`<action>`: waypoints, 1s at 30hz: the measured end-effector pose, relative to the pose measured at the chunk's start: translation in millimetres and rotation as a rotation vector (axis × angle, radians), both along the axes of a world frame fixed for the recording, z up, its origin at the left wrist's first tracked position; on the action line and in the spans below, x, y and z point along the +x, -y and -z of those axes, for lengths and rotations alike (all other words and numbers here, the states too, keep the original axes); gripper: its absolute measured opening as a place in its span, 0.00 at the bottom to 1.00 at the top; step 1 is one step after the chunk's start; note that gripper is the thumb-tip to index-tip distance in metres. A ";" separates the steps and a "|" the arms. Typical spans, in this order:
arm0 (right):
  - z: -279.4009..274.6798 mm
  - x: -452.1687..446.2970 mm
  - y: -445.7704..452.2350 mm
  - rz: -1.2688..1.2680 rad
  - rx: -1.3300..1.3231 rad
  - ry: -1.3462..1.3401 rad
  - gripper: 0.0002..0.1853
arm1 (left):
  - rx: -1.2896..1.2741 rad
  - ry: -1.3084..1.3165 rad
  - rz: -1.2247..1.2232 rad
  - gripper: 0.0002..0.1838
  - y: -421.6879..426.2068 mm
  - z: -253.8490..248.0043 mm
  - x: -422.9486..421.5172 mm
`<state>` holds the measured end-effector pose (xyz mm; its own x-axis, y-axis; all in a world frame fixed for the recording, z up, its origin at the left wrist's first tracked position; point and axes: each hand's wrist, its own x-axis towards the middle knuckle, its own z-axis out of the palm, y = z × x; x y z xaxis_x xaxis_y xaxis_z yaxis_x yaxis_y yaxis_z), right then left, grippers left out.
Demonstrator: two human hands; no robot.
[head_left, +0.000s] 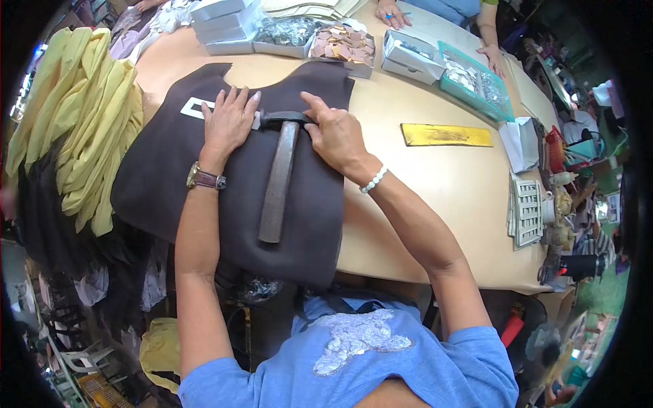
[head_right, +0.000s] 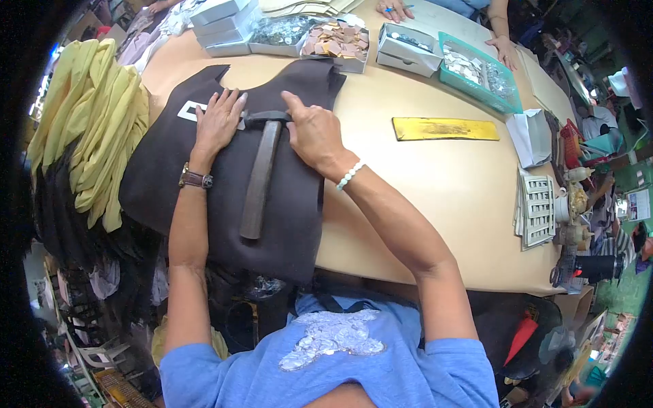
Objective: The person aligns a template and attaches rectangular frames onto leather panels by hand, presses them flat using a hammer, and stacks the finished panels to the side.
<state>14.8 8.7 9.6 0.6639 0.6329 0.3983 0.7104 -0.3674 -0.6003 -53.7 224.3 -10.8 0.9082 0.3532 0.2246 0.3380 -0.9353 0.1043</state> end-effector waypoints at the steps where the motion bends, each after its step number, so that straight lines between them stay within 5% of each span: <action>1: -0.2 2.1 -1.6 0.005 -0.058 -0.036 0.24 | -0.028 0.005 -0.022 0.29 2.4 -3.1 -0.8; 5: -13.6 28.5 -11.5 -0.097 0.122 0.001 0.27 | 0.018 -0.046 -0.029 0.30 5.0 -3.6 -0.8; 9: 0.8 44.0 -35.6 -0.270 -0.158 -0.092 0.34 | -0.006 -0.095 -0.047 0.30 4.2 -6.7 -0.2; 12: 25.6 85.9 -32.1 -0.067 -0.418 -0.138 0.33 | -0.010 -0.086 -0.042 0.31 5.8 -8.4 -1.1; 18: 38.5 89.1 35.6 0.255 -0.447 -0.157 0.29 | 0.034 -0.067 -0.027 0.31 0.6 -5.3 -0.8; 25: 40.9 -84.4 203.9 0.341 -0.536 0.014 0.34 | 0.035 -0.043 0.153 0.29 -46.7 25.1 7.8; 30: 63.8 -164.1 324.7 0.998 -0.310 0.045 0.33 | 0.076 -0.180 0.276 0.24 -89.0 34.7 17.4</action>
<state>-149.3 -316.1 -54.2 0.9297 -0.1159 0.3496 0.0191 -0.9327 -0.3600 -36.3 313.3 -45.6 0.9947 0.0767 0.0684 0.0774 -0.9970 -0.0075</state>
